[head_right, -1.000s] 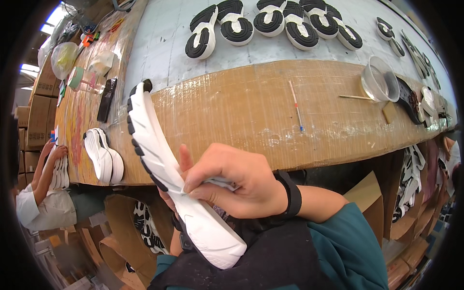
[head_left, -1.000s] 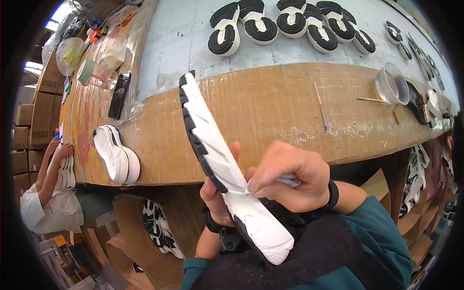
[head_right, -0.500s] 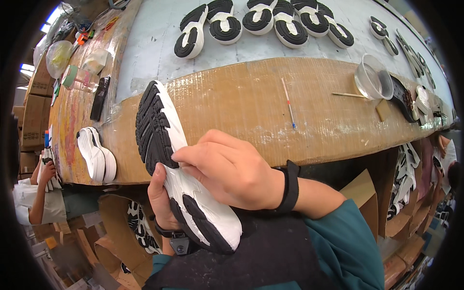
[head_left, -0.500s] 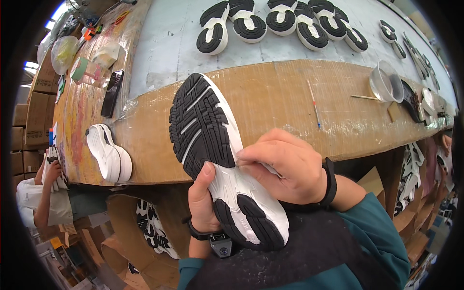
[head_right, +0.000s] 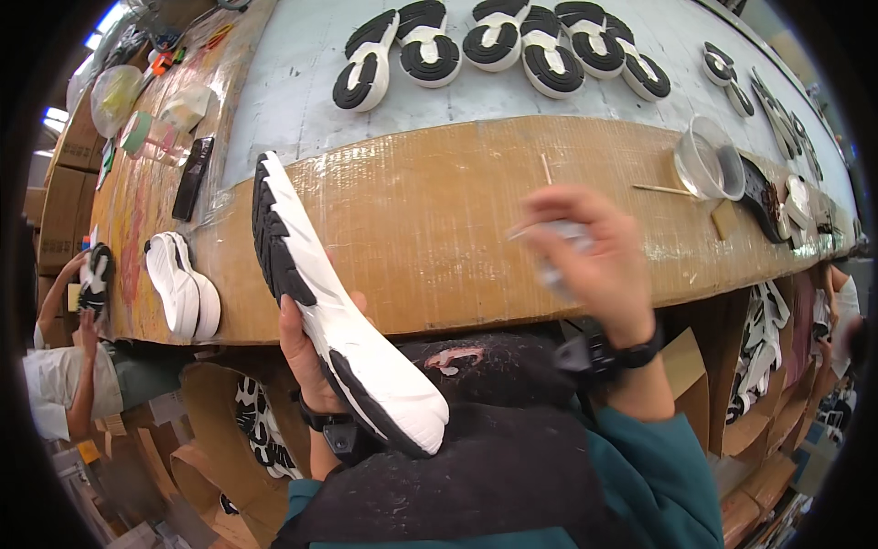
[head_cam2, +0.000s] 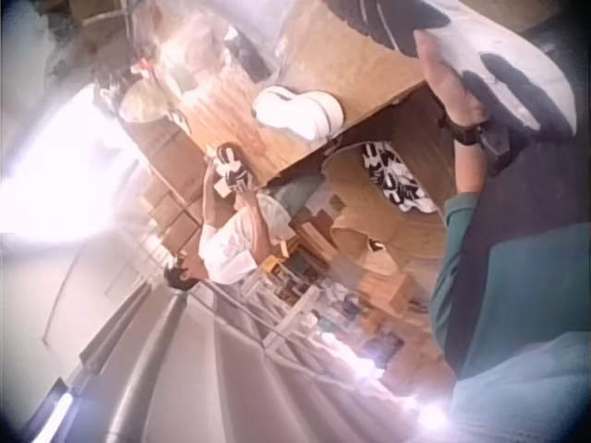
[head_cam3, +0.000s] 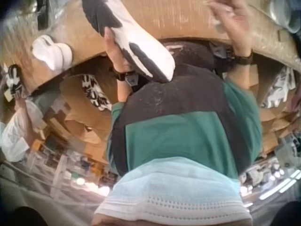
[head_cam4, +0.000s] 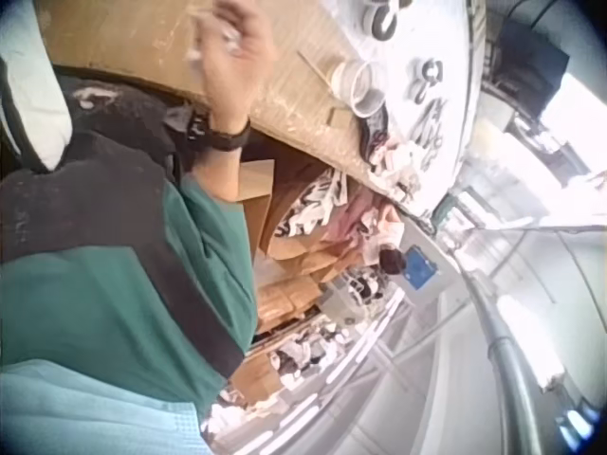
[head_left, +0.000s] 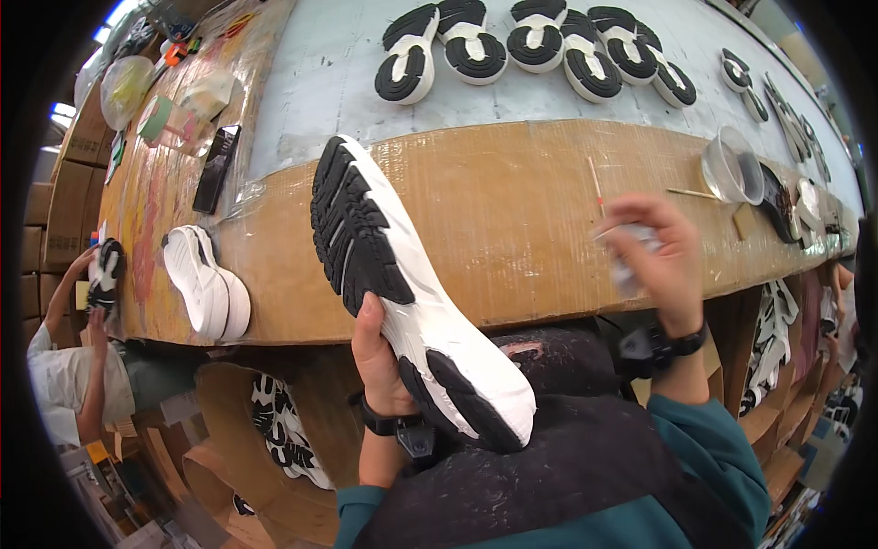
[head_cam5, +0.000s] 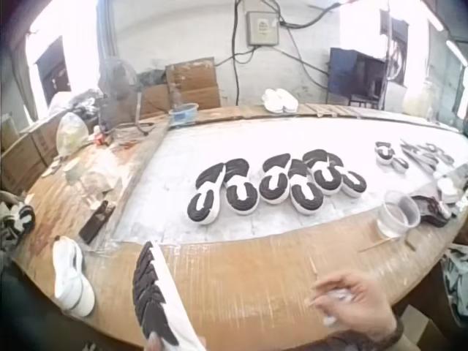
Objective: The person assembles white slipper soles with black insoles at a workbench. They pick up a sole, place an insole on it, press the parts together, and wipe the sole with a cloth. The person repeats this process for multiple units, occasionally adjusting the camera.
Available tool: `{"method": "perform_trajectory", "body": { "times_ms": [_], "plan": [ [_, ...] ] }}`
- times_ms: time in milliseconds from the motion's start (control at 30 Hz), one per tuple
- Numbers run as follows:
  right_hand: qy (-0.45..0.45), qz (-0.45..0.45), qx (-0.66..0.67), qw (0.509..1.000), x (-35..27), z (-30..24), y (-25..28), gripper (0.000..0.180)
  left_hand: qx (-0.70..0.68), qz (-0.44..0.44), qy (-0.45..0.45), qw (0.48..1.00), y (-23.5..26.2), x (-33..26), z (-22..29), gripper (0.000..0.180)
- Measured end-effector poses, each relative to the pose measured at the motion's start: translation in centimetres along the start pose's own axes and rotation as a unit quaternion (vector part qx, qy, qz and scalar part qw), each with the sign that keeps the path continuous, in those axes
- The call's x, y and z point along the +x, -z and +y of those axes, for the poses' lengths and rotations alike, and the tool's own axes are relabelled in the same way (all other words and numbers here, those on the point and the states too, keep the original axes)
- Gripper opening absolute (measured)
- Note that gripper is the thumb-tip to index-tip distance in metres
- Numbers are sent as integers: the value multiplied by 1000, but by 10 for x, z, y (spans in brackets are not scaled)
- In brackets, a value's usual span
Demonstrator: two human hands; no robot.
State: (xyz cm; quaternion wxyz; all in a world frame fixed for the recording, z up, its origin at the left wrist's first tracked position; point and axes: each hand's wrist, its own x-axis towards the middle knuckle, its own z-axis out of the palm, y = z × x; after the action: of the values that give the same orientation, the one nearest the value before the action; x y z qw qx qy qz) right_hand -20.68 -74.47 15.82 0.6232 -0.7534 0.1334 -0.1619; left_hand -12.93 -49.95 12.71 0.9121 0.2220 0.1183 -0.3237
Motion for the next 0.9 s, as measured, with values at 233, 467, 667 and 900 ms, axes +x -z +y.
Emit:
{"method": "perform_trajectory", "body": {
  "times_ms": [233,467,667,900],
  "plan": [
    [69,200,-459,863,-2,46,79,28,14,35,-85,996,7,14,11,55],
    [7,194,-510,838,-3,65,99,31,-65,27,-103,992,13,5,40,49],
    [-9,220,-397,891,0,54,83,26,80,97,-367,922,27,-54,93,38],
    [38,147,-364,919,12,7,38,23,-152,-132,-688,698,117,-172,193,48]
  ]
}}
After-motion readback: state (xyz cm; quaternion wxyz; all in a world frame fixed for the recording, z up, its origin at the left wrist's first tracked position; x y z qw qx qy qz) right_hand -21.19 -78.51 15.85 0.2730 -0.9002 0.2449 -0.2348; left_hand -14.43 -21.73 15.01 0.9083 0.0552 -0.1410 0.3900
